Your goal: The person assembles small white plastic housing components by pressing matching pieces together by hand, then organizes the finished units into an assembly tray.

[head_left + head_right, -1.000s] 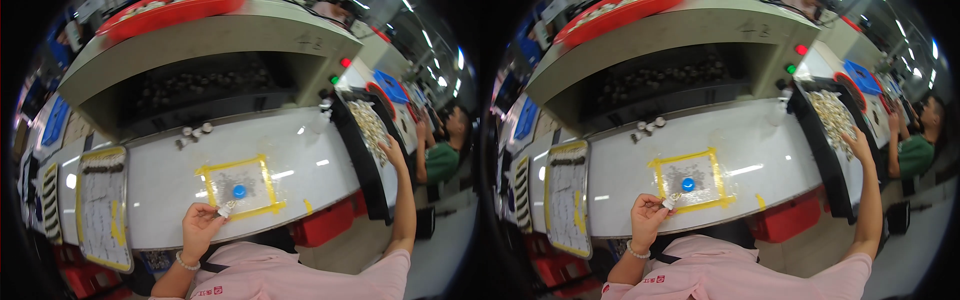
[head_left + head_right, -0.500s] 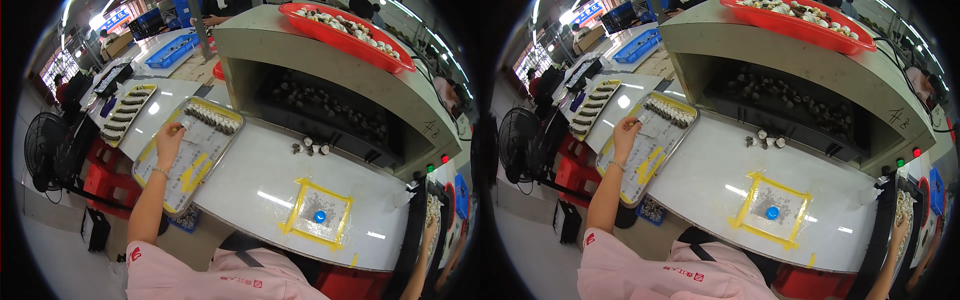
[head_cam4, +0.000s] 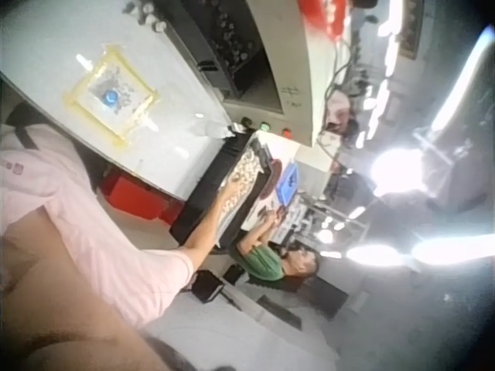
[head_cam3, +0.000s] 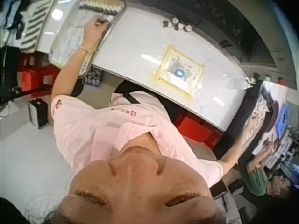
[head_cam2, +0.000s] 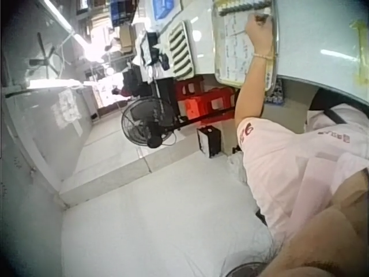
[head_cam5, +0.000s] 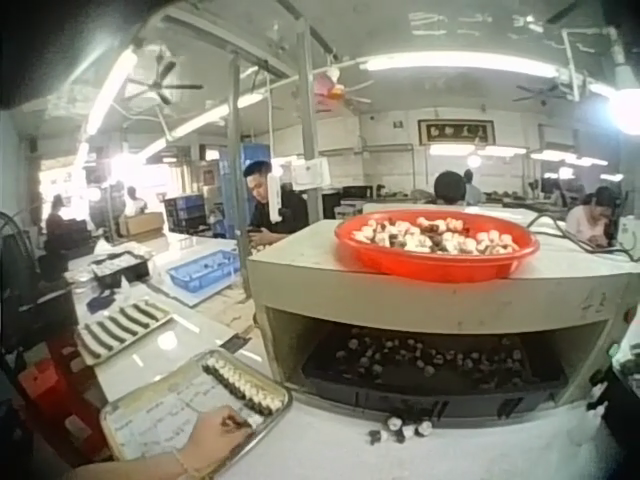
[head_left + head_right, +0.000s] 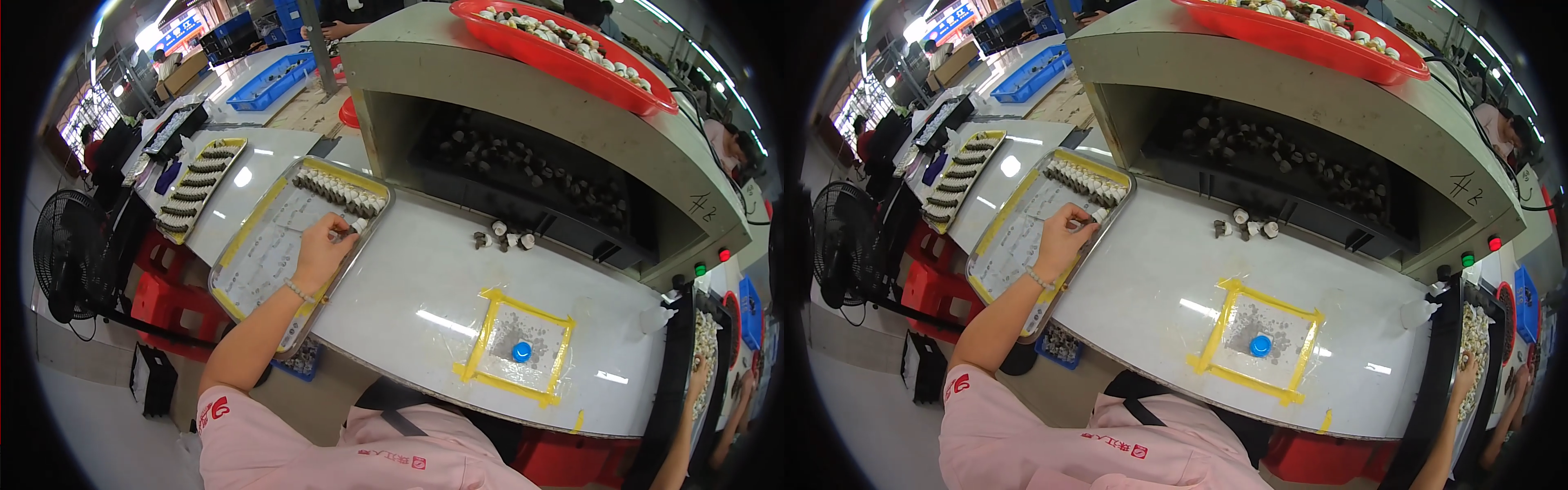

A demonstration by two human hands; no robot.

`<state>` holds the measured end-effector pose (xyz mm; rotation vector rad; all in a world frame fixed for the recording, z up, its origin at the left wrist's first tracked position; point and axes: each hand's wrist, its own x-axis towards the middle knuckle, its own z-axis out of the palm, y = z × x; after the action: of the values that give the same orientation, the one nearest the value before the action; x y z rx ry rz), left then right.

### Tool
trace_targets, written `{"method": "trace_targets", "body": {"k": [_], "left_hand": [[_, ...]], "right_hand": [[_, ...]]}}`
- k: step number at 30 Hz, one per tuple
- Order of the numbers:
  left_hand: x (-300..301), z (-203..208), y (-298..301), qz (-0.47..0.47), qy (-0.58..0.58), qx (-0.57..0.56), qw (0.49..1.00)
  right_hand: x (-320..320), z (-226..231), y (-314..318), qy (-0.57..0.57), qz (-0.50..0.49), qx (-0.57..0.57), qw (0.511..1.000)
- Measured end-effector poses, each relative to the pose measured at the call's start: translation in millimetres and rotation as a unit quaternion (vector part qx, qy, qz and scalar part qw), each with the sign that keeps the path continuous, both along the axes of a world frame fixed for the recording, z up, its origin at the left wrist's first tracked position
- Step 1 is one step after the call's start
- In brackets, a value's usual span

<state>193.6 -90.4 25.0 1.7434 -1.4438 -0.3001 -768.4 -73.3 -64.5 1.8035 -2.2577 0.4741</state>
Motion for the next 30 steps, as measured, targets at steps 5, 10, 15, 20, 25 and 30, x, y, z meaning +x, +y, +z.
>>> {"method": "trace_targets", "body": {"k": [5, 10, 15, 20, 25, 30], "left_hand": [[-0.5, -1.2, -3.4, -0.034, -0.005, 0.021, 0.999], [-23.0, 12.0, 5.2, -0.021, -0.085, -0.011, 0.996], [-101.8, 27.3, -18.6, -0.233, -0.138, -0.097, 0.958], [-176.3, 9.3, -55.6, -0.323, -0.247, -0.100, 0.908], [-212.6, -10.2, -79.6, -0.254, -0.296, -0.065, 0.918], [-222.2, -19.6, -87.4, -0.224, -0.265, -0.074, 0.935]], "right_hand": [[14.2, 13.9, 2.7, -0.057, -0.074, -0.006, 0.996], [35.3, 11.4, -18.7, -0.129, -0.064, 0.002, 0.990], [7.7, 9.0, 1.5, -0.031, -0.025, -0.119, 0.992], [78.5, 28.6, -8.7, -0.120, -0.087, -0.089, 0.985], [107.3, 54.2, 1.0, -0.167, -0.109, -0.093, 0.975], [119.3, 92.4, 5.9, -0.247, -0.050, -0.151, 0.956]]}}
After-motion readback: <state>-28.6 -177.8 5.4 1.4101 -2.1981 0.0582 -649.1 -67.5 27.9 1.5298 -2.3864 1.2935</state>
